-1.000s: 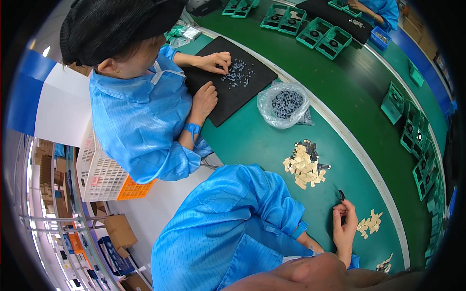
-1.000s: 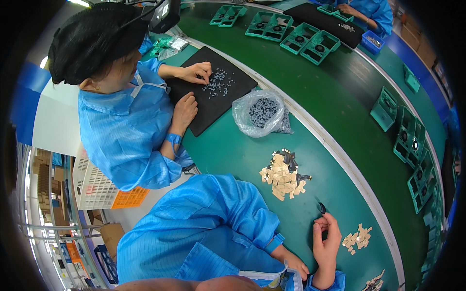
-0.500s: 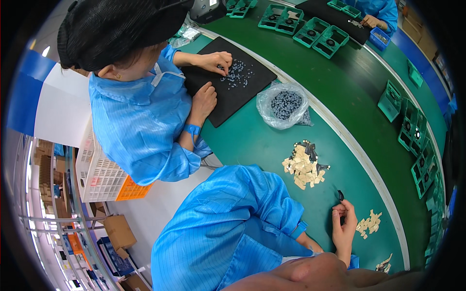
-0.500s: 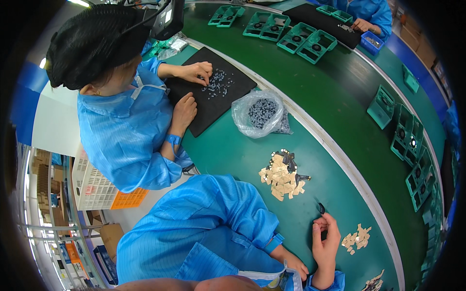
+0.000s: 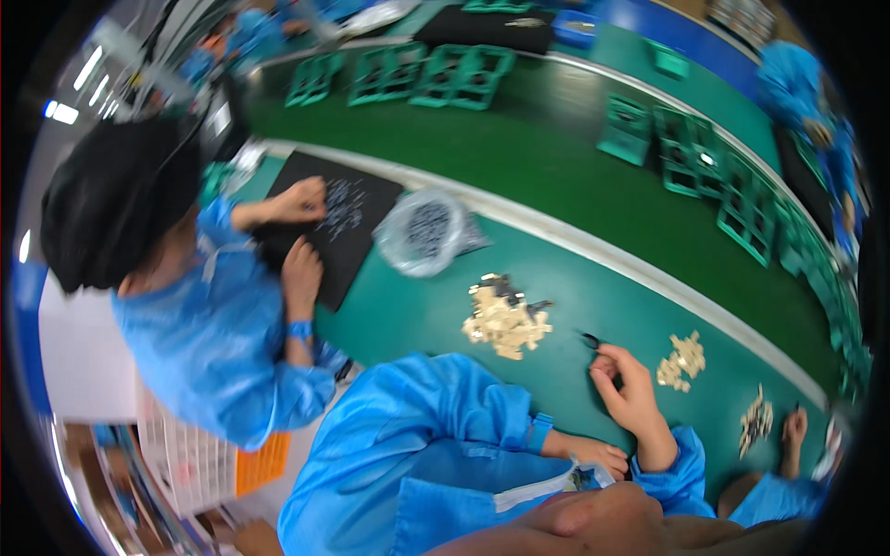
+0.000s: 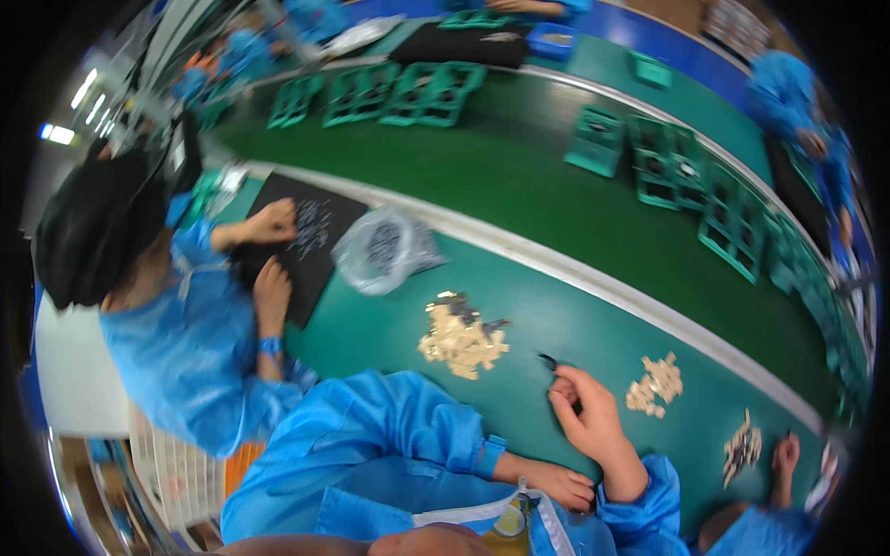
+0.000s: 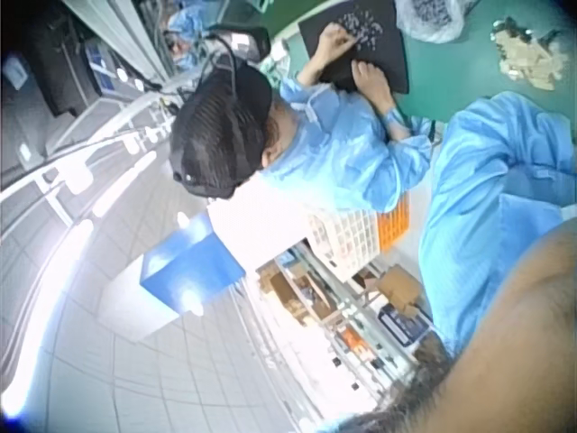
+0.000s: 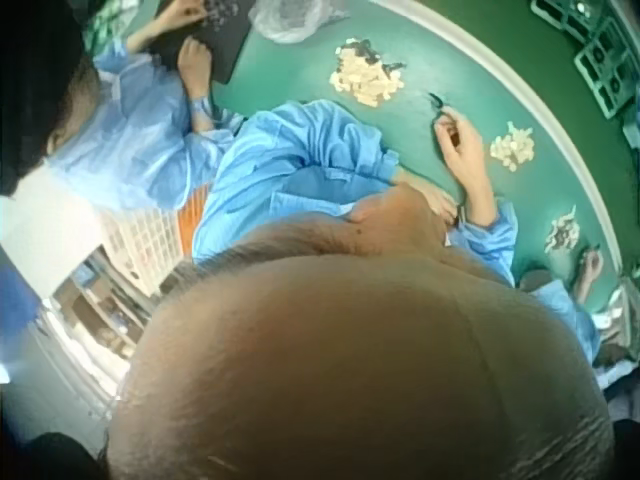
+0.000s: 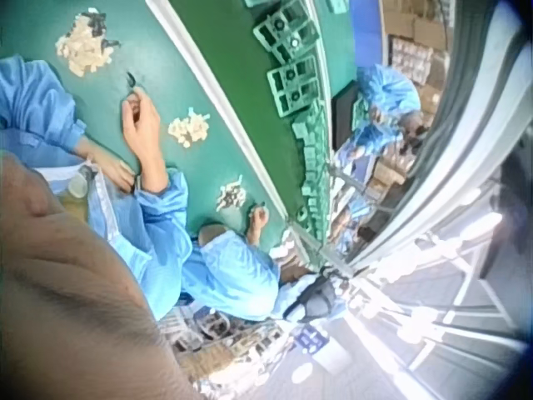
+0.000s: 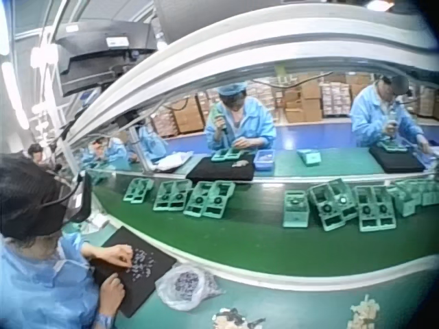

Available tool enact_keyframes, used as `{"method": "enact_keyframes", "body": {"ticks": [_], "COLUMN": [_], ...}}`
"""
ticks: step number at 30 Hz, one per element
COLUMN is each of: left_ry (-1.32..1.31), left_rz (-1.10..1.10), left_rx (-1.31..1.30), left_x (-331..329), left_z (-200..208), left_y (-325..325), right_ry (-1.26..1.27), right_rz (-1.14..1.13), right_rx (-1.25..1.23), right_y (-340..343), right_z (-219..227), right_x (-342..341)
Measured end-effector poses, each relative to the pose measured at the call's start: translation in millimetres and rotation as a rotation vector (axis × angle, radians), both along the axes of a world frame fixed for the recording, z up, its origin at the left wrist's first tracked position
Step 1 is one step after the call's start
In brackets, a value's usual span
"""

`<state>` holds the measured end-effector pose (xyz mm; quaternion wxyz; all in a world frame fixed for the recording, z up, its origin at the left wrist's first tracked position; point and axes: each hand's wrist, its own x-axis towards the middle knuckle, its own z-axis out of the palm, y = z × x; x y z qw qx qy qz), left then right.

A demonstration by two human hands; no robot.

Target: The person assembles electronic components by hand, inserting electronic chips and mounting clips into green plastic housings to create finished assemblies.

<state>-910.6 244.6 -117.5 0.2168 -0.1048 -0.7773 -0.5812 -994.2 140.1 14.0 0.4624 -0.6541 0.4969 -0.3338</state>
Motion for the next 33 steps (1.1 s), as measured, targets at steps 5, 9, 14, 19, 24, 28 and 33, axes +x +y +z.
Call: {"method": "enact_keyframes", "body": {"ticks": [5,9,14,19,24,28,33], "left_ry": [0.036,0.144,0.098,-0.105,0.169,0.933,1.267], "left_rz": [0.188,0.205,0.105,0.087,0.491,0.941,1.242], "left_rx": [-0.637,-0.884,-0.914,-0.512,-0.170,0.063,-0.016], "left_x": [9.7,15.0,21.4,32.7,35.1,54.4,150.4], "left_z": [22.6,39.0,61.0,105.3,229.6,290.3,221.2], "left_y": [-14.5,-28.3,-37.2,-53.7,-90.1,-83.3,-39.9], "right_ry": [-0.027,-0.049,-0.041,-0.055,-0.092,-0.011,-0.029], "right_rz": [0.075,0.090,0.069,0.080,0.067,0.111,0.087], "right_rx": [-0.035,0.004,-0.036,-0.058,0.009,-0.114,-0.133], "right_y": [0.3,2.7,5.1,6.4,6.4,8.1,5.3], "right_z": [-4.1,-3.6,-6.0,-12.4,-33.0,-12.1,-17.0], "right_x": [-6.7,-9.1,-8.6,-6.0,-10.9,-11.6,-17.8]}}
